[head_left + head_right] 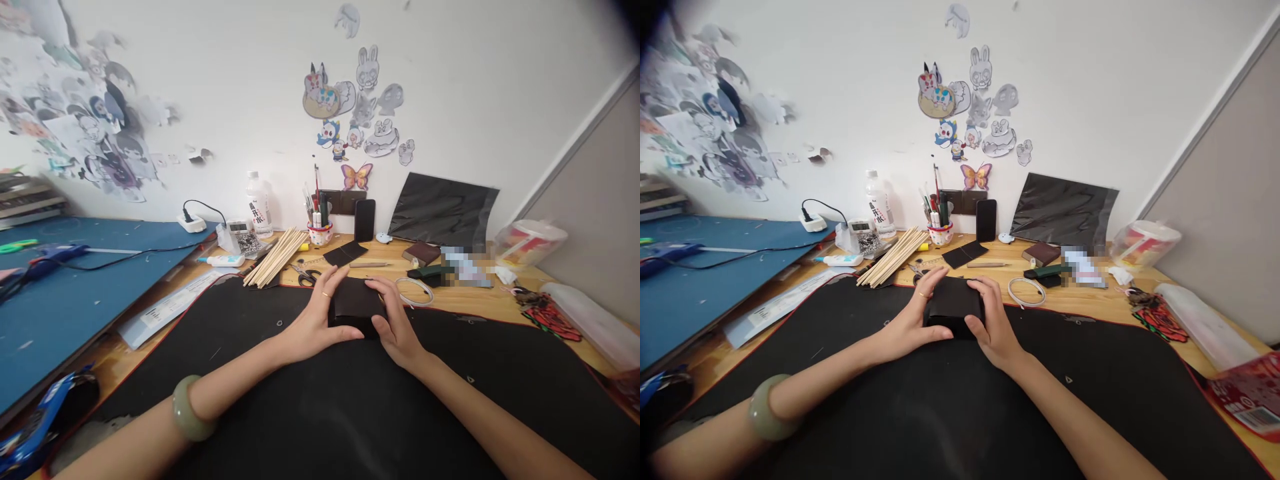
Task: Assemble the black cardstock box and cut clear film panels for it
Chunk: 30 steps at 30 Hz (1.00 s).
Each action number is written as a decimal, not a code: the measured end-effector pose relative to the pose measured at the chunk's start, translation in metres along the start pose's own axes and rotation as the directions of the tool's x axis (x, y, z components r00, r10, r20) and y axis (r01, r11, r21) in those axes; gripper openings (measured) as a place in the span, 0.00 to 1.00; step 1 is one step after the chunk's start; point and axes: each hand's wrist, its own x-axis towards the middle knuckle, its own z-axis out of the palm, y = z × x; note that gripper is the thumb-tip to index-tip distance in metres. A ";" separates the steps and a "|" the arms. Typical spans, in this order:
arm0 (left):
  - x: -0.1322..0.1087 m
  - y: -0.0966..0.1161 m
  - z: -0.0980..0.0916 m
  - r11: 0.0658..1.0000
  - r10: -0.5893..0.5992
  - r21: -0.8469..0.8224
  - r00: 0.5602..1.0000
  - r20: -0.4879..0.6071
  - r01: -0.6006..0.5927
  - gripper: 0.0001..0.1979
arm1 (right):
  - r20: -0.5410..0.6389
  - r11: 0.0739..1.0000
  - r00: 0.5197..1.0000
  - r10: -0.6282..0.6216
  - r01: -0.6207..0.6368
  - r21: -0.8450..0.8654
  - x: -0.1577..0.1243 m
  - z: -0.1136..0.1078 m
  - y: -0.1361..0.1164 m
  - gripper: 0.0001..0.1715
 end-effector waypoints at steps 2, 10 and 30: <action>0.006 -0.004 0.004 1.000 -0.011 0.001 0.999 0.039 0.011 0.43 | -0.006 0.998 1.000 0.026 -0.025 0.055 0.000 0.001 0.003 0.25; 0.009 -0.026 0.019 0.999 0.026 -0.026 0.999 -0.029 -0.026 0.51 | -0.154 0.970 0.979 0.133 -0.097 0.221 0.003 -0.008 0.014 0.21; -0.002 -0.020 0.009 1.000 0.008 0.029 0.996 0.089 -0.010 0.35 | 0.126 0.947 0.967 0.221 -0.182 -0.265 0.009 -0.048 0.029 0.21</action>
